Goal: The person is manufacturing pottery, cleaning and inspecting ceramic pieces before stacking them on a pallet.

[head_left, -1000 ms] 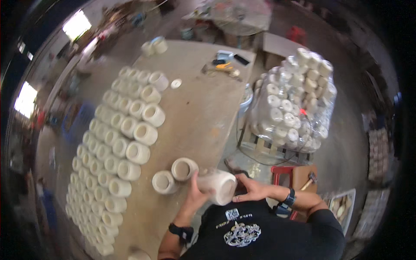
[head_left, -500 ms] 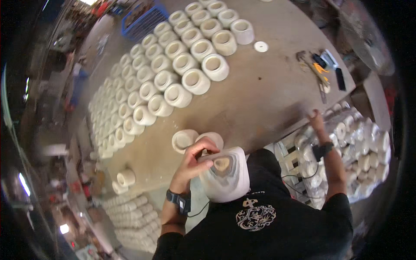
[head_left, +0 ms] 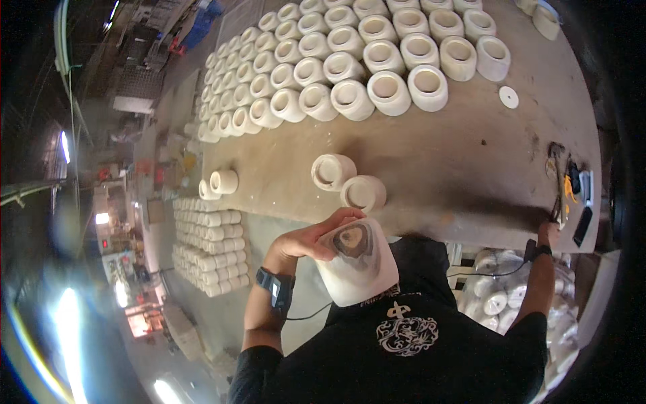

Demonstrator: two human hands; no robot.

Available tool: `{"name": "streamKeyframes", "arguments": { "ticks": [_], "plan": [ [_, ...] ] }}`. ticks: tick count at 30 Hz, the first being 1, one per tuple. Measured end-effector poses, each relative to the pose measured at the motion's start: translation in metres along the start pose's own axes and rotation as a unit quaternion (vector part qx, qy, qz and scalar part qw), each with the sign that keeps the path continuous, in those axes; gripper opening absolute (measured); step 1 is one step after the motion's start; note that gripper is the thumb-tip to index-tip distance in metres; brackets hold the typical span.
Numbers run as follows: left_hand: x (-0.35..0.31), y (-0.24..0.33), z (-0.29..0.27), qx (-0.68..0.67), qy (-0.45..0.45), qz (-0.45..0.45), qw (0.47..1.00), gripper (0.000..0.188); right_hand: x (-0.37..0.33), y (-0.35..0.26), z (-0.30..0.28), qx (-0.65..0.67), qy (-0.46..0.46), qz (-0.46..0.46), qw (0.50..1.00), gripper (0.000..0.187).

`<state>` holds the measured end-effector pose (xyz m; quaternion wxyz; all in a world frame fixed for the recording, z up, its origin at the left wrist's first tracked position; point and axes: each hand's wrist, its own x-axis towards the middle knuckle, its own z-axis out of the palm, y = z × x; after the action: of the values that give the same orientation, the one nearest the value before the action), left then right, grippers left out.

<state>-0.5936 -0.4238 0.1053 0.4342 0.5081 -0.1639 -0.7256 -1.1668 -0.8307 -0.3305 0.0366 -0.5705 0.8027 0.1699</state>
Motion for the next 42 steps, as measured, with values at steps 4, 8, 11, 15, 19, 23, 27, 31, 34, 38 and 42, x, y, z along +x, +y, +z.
{"name": "streamKeyframes", "arguments": {
  "ticks": [4,8,11,15,19,23,27,31,34,38,42],
  "plan": [
    [-0.011,-0.007,-0.005,-0.038,0.014,0.024,0.999,0.125,0.028,0.020,0.038,0.175,0.039,-0.024,0.984,0.046],
    [-0.024,-0.024,-0.015,-0.050,-0.011,0.076,0.996,0.130,0.051,0.025,0.114,0.690,0.011,-0.166,0.705,0.044],
    [-0.038,-0.046,-0.021,-0.095,-0.013,0.094,0.991,0.131,0.010,0.023,0.107,0.777,-0.266,-0.127,0.557,0.047],
    [-0.065,-0.080,-0.034,-0.130,0.011,0.154,0.979,0.128,-0.149,-0.060,0.001,0.766,-0.294,-0.095,0.564,0.015],
    [-0.102,-0.119,-0.052,-0.118,0.062,0.242,0.961,0.124,-0.330,-0.158,-0.162,0.601,-0.458,-0.253,0.605,0.008],
    [-0.133,-0.161,-0.063,-0.154,0.116,0.295,0.936,0.119,-0.469,-0.191,-0.295,0.372,-0.570,-0.477,0.555,0.035],
    [-0.166,-0.199,-0.068,-0.158,0.132,0.333,0.920,0.117,-0.585,-0.207,-0.340,0.268,-0.458,-0.741,0.411,0.057],
    [-0.197,-0.226,-0.070,-0.085,0.170,0.342,0.920,0.118,-0.643,-0.201,-0.353,0.151,-0.514,-0.730,0.424,0.062],
    [-0.217,-0.239,-0.068,-0.062,0.192,0.349,0.915,0.131,-0.661,-0.202,-0.355,0.042,-0.460,-0.764,0.451,0.061],
    [-0.228,-0.246,-0.056,-0.058,0.191,0.329,0.923,0.136,-0.664,-0.208,-0.358,0.012,-0.426,-0.814,0.395,0.062],
    [-0.227,-0.245,-0.039,-0.061,0.235,0.330,0.912,0.137,-0.658,-0.216,-0.363,0.009,-0.399,-0.848,0.347,0.063]
  ]
}}
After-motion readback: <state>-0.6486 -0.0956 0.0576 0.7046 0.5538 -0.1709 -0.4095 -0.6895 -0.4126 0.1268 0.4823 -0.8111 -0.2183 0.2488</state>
